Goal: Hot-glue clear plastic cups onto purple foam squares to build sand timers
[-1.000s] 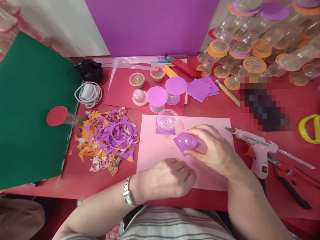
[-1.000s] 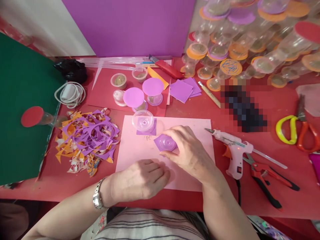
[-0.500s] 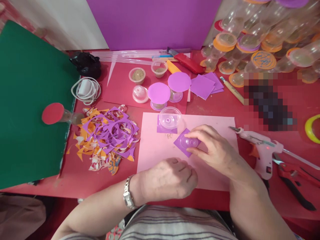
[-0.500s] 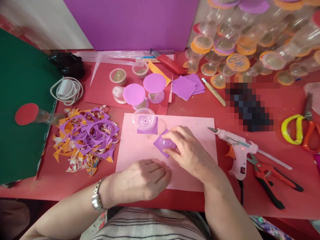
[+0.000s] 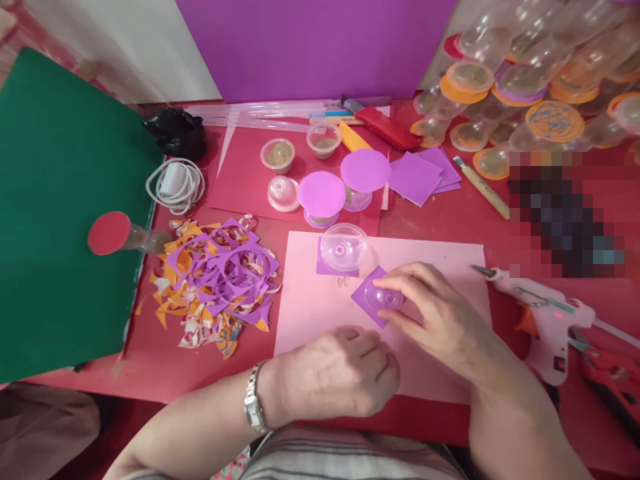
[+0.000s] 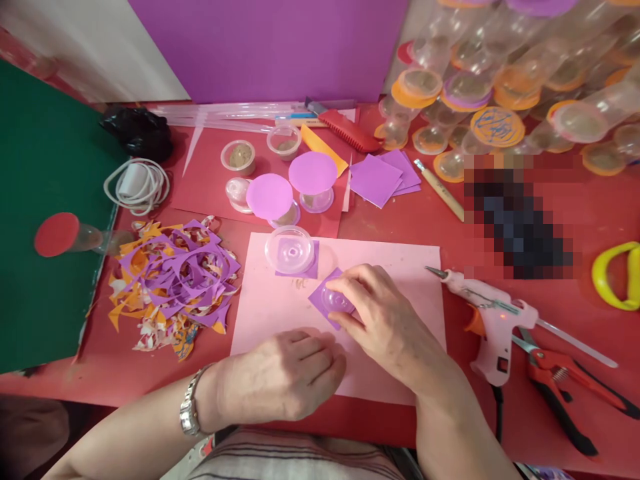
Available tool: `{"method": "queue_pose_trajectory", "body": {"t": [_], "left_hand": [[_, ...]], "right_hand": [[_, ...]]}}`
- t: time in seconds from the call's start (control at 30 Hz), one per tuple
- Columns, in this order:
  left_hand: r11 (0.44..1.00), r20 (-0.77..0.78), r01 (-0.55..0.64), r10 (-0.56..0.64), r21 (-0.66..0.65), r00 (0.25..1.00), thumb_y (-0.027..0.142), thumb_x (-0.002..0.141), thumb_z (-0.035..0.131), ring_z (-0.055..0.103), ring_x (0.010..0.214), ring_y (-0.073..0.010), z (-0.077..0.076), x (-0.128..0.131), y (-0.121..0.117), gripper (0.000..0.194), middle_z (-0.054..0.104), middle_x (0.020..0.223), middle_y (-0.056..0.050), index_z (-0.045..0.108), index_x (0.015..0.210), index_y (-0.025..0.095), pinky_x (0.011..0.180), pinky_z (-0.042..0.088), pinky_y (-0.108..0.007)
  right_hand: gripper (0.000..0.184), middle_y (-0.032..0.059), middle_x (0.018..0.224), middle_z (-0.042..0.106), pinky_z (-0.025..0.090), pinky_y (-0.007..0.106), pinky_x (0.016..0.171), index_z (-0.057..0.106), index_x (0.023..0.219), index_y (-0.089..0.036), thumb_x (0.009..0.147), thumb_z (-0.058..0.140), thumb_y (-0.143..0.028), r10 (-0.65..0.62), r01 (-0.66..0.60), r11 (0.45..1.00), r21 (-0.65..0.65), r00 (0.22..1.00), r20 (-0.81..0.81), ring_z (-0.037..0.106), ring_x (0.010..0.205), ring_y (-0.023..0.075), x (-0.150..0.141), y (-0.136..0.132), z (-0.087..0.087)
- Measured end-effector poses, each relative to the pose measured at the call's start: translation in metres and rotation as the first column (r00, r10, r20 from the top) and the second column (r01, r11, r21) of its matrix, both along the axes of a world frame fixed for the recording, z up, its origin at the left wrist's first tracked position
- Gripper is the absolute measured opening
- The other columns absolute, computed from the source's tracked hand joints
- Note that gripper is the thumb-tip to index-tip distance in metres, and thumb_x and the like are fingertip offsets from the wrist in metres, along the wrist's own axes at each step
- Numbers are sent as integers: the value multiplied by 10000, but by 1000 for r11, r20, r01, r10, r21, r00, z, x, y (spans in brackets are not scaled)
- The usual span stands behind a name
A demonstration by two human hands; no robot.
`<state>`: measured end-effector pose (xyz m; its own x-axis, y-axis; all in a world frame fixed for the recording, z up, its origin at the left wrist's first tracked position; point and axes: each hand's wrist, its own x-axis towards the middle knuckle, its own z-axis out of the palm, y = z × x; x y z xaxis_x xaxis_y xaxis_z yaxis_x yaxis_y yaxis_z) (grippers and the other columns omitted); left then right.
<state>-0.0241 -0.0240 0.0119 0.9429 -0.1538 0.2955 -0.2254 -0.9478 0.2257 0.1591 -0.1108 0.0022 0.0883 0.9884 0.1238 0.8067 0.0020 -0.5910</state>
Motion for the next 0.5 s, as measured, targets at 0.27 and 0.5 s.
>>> {"method": "queue_pose_trajectory", "body": {"t": [0.27, 0.5], "left_hand": [[1000, -7, 7, -8, -20, 1000, 85, 938, 540, 695, 814, -161, -2, -1, 0, 120, 711, 823, -56, 647, 889, 110, 670, 591, -273], [1000, -22, 10, -10, -28, 1000, 71, 926, 547, 666, 761, -160, -2, -2, 0, 108, 686, 794, -40, 637, 888, 118, 615, 572, -275]], "right_hand": [[227, 75, 1044, 622, 572, 404, 840, 579, 1174, -265, 950, 555, -236, 8, -11, 999, 53, 998, 68, 633, 982, 244, 0, 1, -2], [205, 78, 1041, 637, 576, 390, 820, 571, 1158, -247, 955, 547, -259, 6, -15, 995, 96, 996, 84, 627, 980, 241, -2, 4, -2]]}}
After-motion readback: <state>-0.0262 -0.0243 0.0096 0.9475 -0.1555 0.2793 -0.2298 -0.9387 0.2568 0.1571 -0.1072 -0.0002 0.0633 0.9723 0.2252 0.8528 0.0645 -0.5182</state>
